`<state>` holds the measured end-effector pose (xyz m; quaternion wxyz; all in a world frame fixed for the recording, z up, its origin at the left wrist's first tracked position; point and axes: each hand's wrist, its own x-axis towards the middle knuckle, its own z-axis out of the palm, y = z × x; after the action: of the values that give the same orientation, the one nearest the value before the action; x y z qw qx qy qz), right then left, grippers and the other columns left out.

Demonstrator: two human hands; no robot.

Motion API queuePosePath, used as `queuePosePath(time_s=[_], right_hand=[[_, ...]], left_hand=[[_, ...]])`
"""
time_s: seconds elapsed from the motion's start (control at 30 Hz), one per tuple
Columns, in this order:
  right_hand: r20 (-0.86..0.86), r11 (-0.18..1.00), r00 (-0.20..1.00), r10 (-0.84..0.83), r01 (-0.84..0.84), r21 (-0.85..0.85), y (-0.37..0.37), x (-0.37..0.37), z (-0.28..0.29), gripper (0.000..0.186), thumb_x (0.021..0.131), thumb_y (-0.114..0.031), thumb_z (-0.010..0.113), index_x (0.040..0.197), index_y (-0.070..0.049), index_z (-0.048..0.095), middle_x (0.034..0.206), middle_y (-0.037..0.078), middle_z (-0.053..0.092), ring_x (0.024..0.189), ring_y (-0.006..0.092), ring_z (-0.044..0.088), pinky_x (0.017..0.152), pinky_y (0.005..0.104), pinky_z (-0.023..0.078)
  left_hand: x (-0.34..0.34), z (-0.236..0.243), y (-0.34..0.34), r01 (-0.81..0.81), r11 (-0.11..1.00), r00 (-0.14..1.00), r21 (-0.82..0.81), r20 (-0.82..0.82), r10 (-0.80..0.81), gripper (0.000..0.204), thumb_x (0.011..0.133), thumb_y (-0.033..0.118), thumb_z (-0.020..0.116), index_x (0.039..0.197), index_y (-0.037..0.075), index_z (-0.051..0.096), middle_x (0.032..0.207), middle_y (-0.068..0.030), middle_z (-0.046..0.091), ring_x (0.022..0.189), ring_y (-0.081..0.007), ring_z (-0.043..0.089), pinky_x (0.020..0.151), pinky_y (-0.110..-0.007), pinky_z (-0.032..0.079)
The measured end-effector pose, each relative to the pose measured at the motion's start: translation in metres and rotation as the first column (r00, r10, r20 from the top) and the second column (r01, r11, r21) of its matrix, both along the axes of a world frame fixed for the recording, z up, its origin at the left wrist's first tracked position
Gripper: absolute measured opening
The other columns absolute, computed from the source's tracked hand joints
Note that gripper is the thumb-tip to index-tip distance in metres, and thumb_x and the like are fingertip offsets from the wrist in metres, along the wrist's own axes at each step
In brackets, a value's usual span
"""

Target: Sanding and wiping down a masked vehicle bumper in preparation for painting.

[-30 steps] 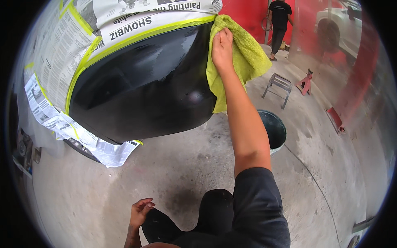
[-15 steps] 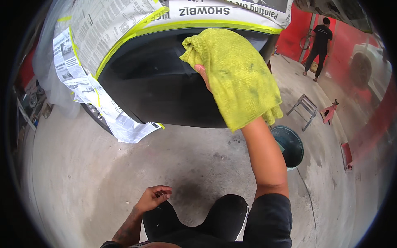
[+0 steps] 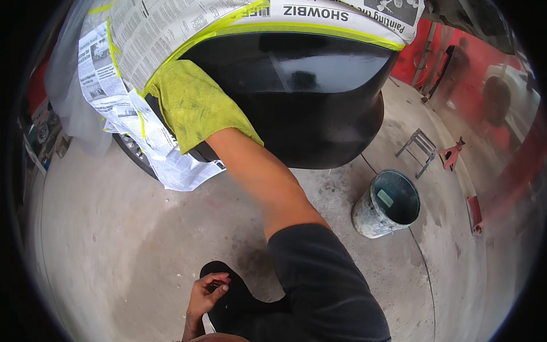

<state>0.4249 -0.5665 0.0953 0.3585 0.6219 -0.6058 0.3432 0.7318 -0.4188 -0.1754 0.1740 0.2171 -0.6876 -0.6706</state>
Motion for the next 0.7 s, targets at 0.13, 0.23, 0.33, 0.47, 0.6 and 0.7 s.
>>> queuePosePath(time_s=[0.13, 0.23, 0.33, 0.47, 0.6, 0.7], right_hand=[[0.078, 0.987, 0.985, 0.151, -0.155, 0.039, -0.020, 0.024, -0.032, 0.059, 0.101, -0.046, 0.046, 0.148, -0.011, 0.038, 0.143, 0.014, 0.049, 0.133, 0.0299, 0.044, 0.112, 0.0412, 0.031], [0.184, 0.961, 0.947, 0.262, -0.273, 0.037, -0.011, 0.025, -0.061, 0.060, 0.101, -0.047, 0.044, 0.149, -0.012, 0.036, 0.144, 0.014, 0.047, 0.133, 0.0291, 0.044, 0.112, 0.0405, 0.031], [0.330, 0.940, 0.885, 0.328, -0.340, -0.023, 0.021, 0.005, -0.072, 0.060, 0.102, -0.047, 0.043, 0.150, -0.012, 0.034, 0.145, 0.014, 0.046, 0.134, 0.0284, 0.043, 0.113, 0.0397, 0.030], [0.565, 0.911, 0.715, 0.412, -0.338, -0.237, 0.065, -0.034, -0.066, 0.061, 0.103, -0.048, 0.041, 0.151, -0.012, 0.031, 0.146, 0.013, 0.045, 0.134, 0.0274, 0.042, 0.113, 0.0387, 0.029], [0.681, 0.782, 0.387, 0.622, -0.266, -0.564, 0.105, -0.068, -0.049, 0.062, 0.103, -0.048, 0.040, 0.153, -0.012, 0.028, 0.147, 0.013, 0.043, 0.135, 0.0264, 0.042, 0.114, 0.0377, 0.029], [0.630, 0.665, 0.224, 0.744, -0.155, -0.731, 0.143, -0.082, -0.041, 0.063, 0.104, -0.049, 0.038, 0.154, -0.013, 0.026, 0.148, 0.013, 0.042, 0.136, 0.0256, 0.041, 0.114, 0.0369, 0.028]], left_hand=[[0.011, -0.003, 0.011, -0.013, 1.000, 1.000, -0.001, 0.016, 0.013, 0.035, 0.086, 0.009, 0.076, 0.119, 0.001, 0.066, 0.102, -0.0103, 0.071, 0.093, -0.0156, 0.067, 0.084, -0.029, 0.053], [0.020, -0.002, 0.014, -0.047, 0.999, 0.999, 0.024, 0.019, 0.047, 0.034, 0.086, 0.010, 0.077, 0.118, 0.001, 0.067, 0.101, -0.0101, 0.071, 0.092, -0.0158, 0.068, 0.084, -0.029, 0.053], [0.023, -0.011, 0.009, -0.007, 0.999, 0.999, 0.035, 0.045, 0.005, 0.033, 0.086, 0.011, 0.076, 0.116, 0.001, 0.067, 0.101, -0.0098, 0.071, 0.091, -0.0154, 0.068, 0.083, -0.029, 0.053], [0.010, -0.013, 0.000, 0.072, 0.997, 0.990, -0.012, 0.123, -0.070, 0.032, 0.087, 0.012, 0.075, 0.116, 0.001, 0.067, 0.099, -0.0100, 0.071, 0.089, -0.0150, 0.068, 0.082, -0.028, 0.053], [-0.016, -0.009, -0.005, 0.221, 0.974, 0.963, -0.057, 0.173, -0.208, 0.030, 0.089, 0.011, 0.073, 0.117, 0.001, 0.067, 0.099, -0.0083, 0.072, 0.089, -0.0138, 0.067, 0.083, -0.028, 0.052], [-0.038, -0.017, -0.010, 0.319, 0.940, 0.941, -0.125, 0.157, -0.299, 0.028, 0.090, 0.010, 0.072, 0.116, 0.001, 0.067, 0.098, -0.0075, 0.071, 0.087, -0.0136, 0.067, 0.082, -0.028, 0.052]])
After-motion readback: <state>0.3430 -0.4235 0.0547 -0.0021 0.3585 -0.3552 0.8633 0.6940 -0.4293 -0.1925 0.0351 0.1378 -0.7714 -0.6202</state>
